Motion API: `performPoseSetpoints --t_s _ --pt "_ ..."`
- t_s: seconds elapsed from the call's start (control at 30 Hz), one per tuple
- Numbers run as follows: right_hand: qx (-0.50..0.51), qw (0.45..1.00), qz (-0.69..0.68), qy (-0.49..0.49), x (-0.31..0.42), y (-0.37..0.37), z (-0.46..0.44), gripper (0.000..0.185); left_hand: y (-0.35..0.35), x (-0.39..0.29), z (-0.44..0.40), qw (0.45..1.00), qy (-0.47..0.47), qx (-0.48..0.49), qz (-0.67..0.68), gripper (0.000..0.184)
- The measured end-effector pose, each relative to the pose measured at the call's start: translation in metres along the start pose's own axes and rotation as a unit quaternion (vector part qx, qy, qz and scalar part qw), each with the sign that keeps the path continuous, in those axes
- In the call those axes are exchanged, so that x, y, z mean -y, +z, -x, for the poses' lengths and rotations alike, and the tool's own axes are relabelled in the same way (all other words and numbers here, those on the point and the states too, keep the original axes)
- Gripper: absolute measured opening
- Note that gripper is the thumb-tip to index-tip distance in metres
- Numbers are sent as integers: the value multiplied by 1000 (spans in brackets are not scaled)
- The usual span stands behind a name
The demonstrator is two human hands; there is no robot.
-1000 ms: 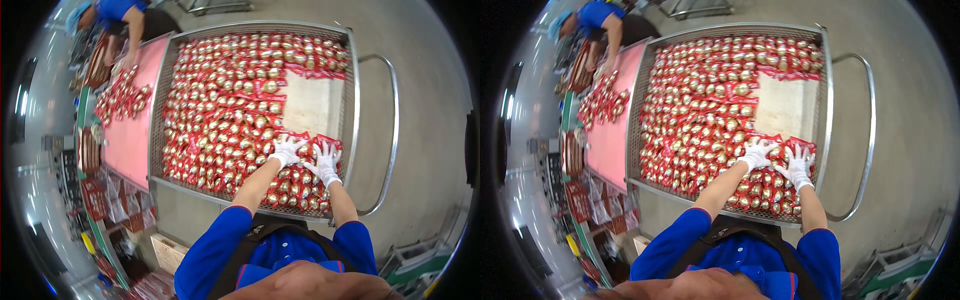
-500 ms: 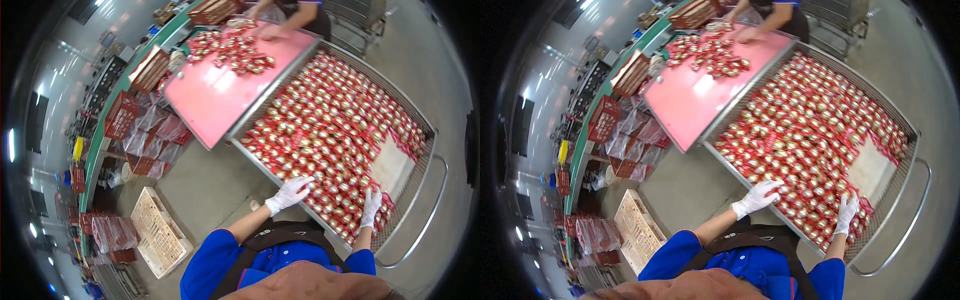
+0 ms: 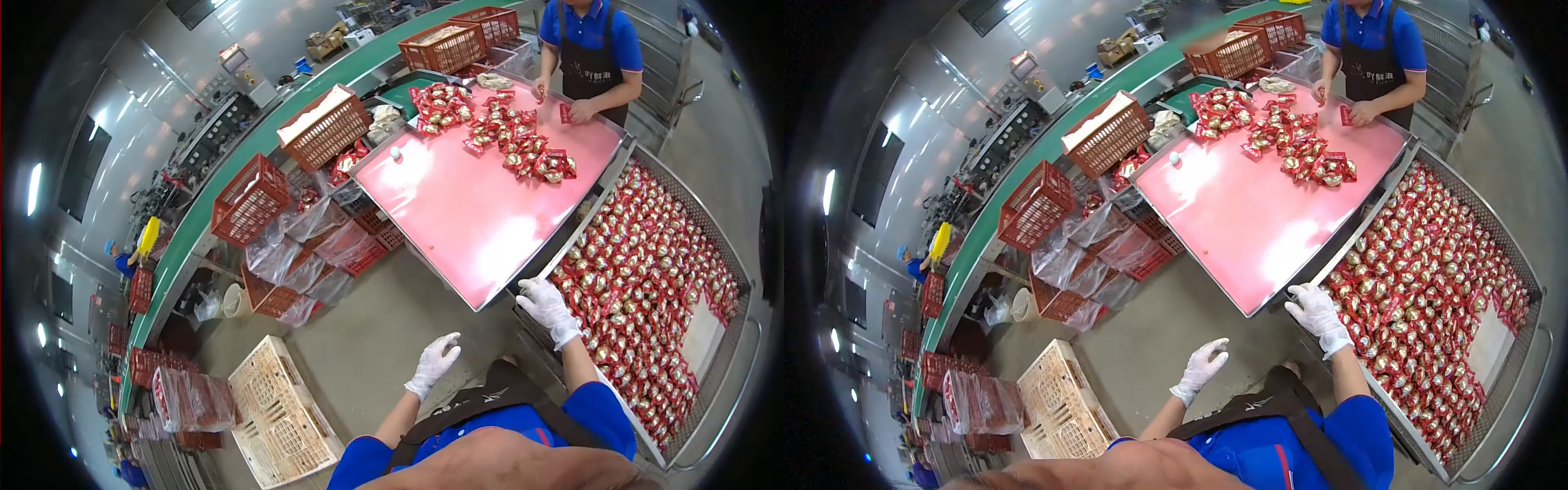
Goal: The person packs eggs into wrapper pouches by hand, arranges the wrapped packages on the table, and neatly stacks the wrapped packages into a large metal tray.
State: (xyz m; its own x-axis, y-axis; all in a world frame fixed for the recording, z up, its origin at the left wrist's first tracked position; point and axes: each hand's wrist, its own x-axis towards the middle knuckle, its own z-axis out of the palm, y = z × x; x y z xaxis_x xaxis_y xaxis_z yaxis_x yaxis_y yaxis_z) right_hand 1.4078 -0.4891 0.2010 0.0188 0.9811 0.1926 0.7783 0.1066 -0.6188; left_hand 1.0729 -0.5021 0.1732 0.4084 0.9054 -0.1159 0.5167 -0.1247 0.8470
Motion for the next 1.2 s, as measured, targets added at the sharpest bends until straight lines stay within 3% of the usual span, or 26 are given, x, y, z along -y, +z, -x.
performPoseSetpoints --t_s 0.1,0.17,0.3,0.33,0.47,0.5,0.53,0.67,0.77,0.83,0.87,0.97,1.1,1.2 --pt "-14 999 33 -19 -17 41 -43 38 -34 2 -51 999 26 31 24 39" --pt "8 999 -43 9 -22 60 -72 43 -58 2 -99 997 9 49 55 38" --pt "21 995 97 -8 -48 133 -152 41 -126 36 -221 997 37 49 53 39" --pt "84 991 100 35 -33 129 -178 45 -142 32 -249 997 7 44 70 39" --pt "78 989 125 29 -21 168 -254 53 -201 36 -384 996 70 48 -24 39" --pt "89 987 126 37 -14 168 -266 56 -207 45 -417 993 99 37 -44 39" --pt "98 986 131 44 -10 165 -275 59 -210 62 -454 994 104 35 16 39" --pt "67 984 142 78 -11 175 -307 74 -233 25 -577 955 232 50 -177 48" --pt "-23 980 121 156 -33 198 -319 71 -242 25 -693 924 278 35 -260 60" --pt "-17 976 132 175 -44 202 -322 68 -242 -12 -757 918 310 13 -247 71" --pt "-7 975 132 178 -44 203 -323 66 -238 1 -813 925 302 5 -231 79" --pt "-25 963 183 194 -40 199 -335 57 -232 -16 -923 876 387 -63 -281 86" --pt "-36 963 190 189 -39 202 -342 54 -226 -35 -1029 877 309 -30 -367 93" --pt "-23 957 209 202 -41 209 -344 56 -215 -31 -1094 869 302 25 -391 97"
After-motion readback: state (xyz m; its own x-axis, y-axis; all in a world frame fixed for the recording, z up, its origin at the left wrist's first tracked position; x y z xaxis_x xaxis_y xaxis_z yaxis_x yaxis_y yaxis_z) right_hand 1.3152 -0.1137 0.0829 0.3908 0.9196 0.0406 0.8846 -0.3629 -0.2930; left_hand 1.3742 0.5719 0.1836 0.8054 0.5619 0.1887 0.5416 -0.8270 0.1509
